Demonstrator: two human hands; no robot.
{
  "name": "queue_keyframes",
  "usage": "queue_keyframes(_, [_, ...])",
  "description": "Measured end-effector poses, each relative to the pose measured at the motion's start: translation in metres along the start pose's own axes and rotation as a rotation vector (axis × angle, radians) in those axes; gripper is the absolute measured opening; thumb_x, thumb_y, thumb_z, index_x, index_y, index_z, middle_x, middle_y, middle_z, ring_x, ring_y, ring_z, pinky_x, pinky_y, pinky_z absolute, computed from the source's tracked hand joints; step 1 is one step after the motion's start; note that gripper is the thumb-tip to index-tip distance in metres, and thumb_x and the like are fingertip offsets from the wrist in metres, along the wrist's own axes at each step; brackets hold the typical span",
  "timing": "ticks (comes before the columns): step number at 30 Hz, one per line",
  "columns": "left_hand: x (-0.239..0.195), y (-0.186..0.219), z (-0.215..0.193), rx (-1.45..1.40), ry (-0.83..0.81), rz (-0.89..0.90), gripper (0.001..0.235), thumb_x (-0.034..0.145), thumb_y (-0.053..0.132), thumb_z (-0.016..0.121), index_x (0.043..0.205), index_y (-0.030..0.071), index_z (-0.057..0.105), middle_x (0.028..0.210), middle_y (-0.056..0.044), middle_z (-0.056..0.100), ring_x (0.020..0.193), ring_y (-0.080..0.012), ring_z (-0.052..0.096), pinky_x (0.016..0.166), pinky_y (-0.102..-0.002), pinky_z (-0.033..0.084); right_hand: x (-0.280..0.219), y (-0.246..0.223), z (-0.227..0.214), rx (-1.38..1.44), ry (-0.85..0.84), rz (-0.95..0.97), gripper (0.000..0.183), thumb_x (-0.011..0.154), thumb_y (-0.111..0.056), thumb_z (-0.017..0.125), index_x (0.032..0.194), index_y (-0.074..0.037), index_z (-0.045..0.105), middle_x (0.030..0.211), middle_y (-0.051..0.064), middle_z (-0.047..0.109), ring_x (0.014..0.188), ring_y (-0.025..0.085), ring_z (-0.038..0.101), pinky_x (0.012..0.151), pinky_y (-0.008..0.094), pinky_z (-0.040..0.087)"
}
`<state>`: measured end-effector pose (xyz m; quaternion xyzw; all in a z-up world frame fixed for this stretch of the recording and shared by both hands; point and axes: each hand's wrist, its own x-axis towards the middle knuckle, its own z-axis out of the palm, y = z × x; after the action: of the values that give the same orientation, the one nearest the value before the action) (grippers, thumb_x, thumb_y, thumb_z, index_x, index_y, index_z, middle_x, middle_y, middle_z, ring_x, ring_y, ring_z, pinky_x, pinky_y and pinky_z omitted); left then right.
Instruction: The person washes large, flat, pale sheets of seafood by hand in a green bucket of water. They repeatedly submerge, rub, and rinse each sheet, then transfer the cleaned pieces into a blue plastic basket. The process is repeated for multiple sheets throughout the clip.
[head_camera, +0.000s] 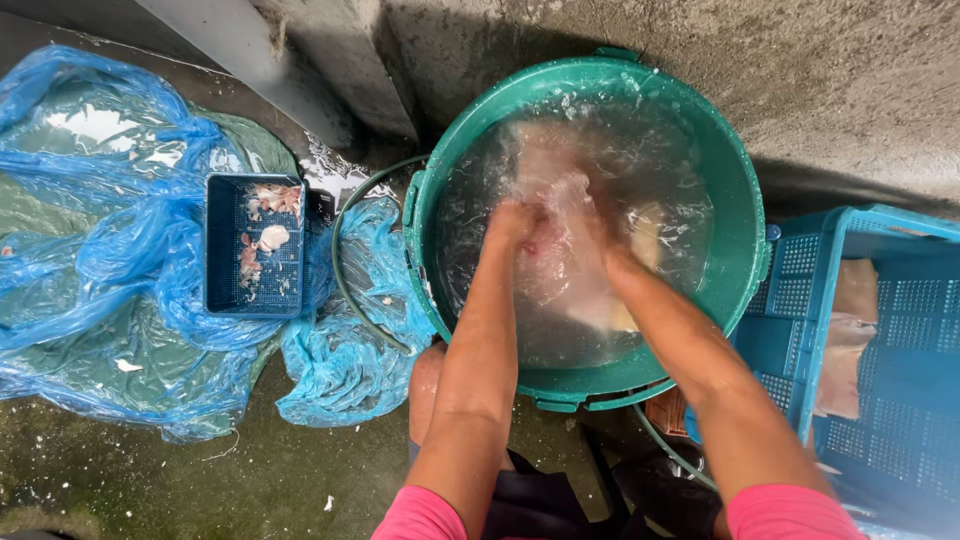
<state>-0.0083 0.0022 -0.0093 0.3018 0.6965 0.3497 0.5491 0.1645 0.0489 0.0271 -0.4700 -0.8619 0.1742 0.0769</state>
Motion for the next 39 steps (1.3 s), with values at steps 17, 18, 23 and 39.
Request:
queue_keyframes(17, [-0.104,0.128,-0.045,0.318,-0.245,0.236,0.044,0.077,-0.005,0.061,0.116,0.007,0.076,0.096,-0.015,0.078,0.089,-0.0213,0.073,0.081,-0.037,0.056,0.026,0.021,-0.122,0.63,-0.435,0.032,0.104,0.069,-0.043,0.088,0.152,-0.005,0.037,0.149,0.018,0.049,0.137,0.029,0.046,0.112,0.04,0.036])
queue_keyframes(18, [-0.104,0.13,-0.044,0.354,-0.245,0.281,0.044,0.075,-0.005,0.062,0.114,0.007,0.077,0.095,-0.015,0.079,0.09,-0.0205,0.073,0.083,-0.036,0.056,0.022,0.025,-0.122,0.652,-0.443,-0.009,0.103,0.069,-0.042,0.088,0.15,-0.004,0.037,0.146,0.018,0.049,0.134,0.029,0.046,0.109,0.04,0.037])
queue_keyframes(23, [-0.117,0.143,-0.044,0.408,-0.212,0.186,0.05,0.073,0.015,0.082,0.12,0.008,0.069,0.098,-0.014,0.075,0.087,-0.0215,0.072,0.083,-0.038,0.056,-0.006,0.001,-0.15,0.448,-0.379,0.19,0.05,0.086,-0.046,0.076,0.117,-0.007,0.074,0.106,0.016,0.076,0.1,0.033,0.071,0.084,0.043,0.053])
queue_keyframes(39, [-0.195,0.207,0.021,-0.067,-0.498,0.63,0.047,0.093,0.032,0.082,0.128,0.004,0.068,0.111,-0.006,0.076,0.099,-0.016,0.067,0.089,-0.036,0.055,-0.144,-0.05,-0.486,-0.241,0.294,-0.349,0.022,0.113,-0.026,0.063,0.122,-0.007,0.069,0.108,0.012,0.072,0.092,0.025,0.07,0.083,0.035,0.055])
